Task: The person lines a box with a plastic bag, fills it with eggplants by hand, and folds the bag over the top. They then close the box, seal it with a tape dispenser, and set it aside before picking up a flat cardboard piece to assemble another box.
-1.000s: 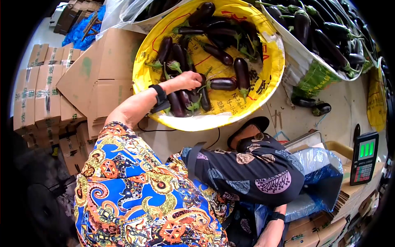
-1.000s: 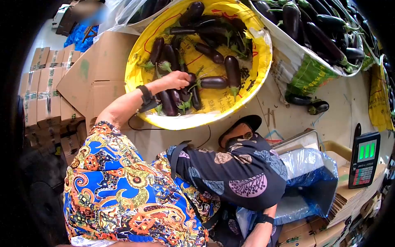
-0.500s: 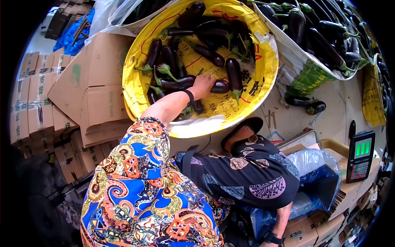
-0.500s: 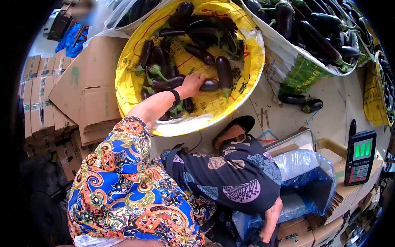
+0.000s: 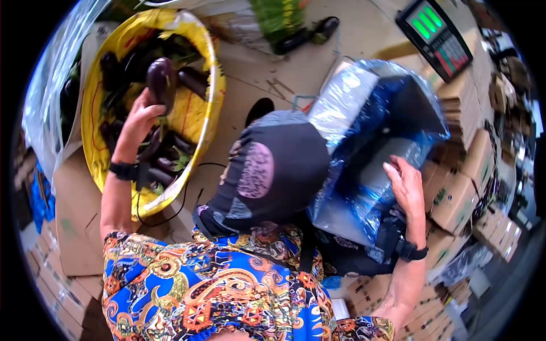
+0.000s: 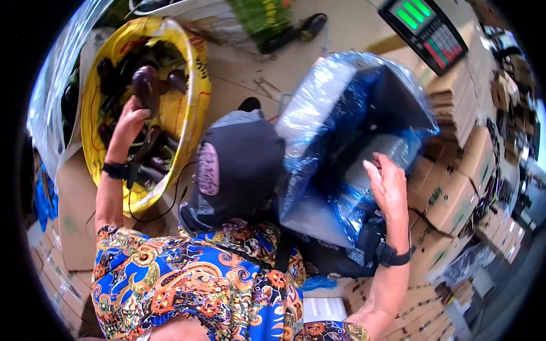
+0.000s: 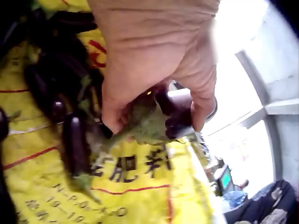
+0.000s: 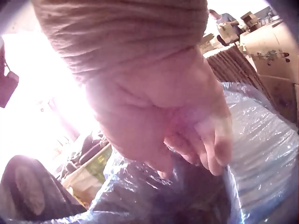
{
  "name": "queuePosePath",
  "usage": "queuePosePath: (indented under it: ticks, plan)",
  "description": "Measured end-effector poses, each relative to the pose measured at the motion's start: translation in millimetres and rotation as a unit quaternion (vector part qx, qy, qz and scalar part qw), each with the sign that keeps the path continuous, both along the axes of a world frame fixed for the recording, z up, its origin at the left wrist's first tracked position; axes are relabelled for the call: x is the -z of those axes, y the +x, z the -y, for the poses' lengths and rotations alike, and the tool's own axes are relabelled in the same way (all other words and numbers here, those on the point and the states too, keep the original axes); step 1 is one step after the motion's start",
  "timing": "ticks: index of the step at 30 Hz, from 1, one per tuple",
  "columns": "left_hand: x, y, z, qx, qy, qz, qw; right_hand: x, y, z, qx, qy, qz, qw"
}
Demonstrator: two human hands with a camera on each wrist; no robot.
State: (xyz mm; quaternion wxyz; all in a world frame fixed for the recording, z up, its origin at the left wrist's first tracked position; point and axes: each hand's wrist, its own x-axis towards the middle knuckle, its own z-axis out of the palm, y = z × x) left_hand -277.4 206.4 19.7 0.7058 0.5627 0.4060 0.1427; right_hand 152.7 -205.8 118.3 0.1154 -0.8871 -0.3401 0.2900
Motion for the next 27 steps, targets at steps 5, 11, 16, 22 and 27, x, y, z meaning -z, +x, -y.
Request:
queuePosePath:
  ticks: [5, 11, 16, 22, 27]
  plan:
    - [-102, 112, 12, 0.183, 0.166, 0.008, 0.969, -10, 6, 7, 0.028, -0.021, -0.038, 0.999]
    - [-156, 257, 72, 0.497, 0.466, 0.120, 0.722, -14, -6, 6, 0.147, 0.099, -0.200, 0.964]
    - [-183, 324, 141, 0.639, 0.236, 0.000, 0.732, -32, -7, 16, 0.166, 0.283, -0.361, 0.873]
    - [-167, 351, 202, 0.539, 0.008, -0.172, 0.825, -36, 0, 11, 0.236, 0.355, -0.269, 0.864]
    - [-106, 361, 244, 0.528, 0.034, -0.237, 0.815, -34, 3, 19, 0.230, 0.314, -0.217, 0.895]
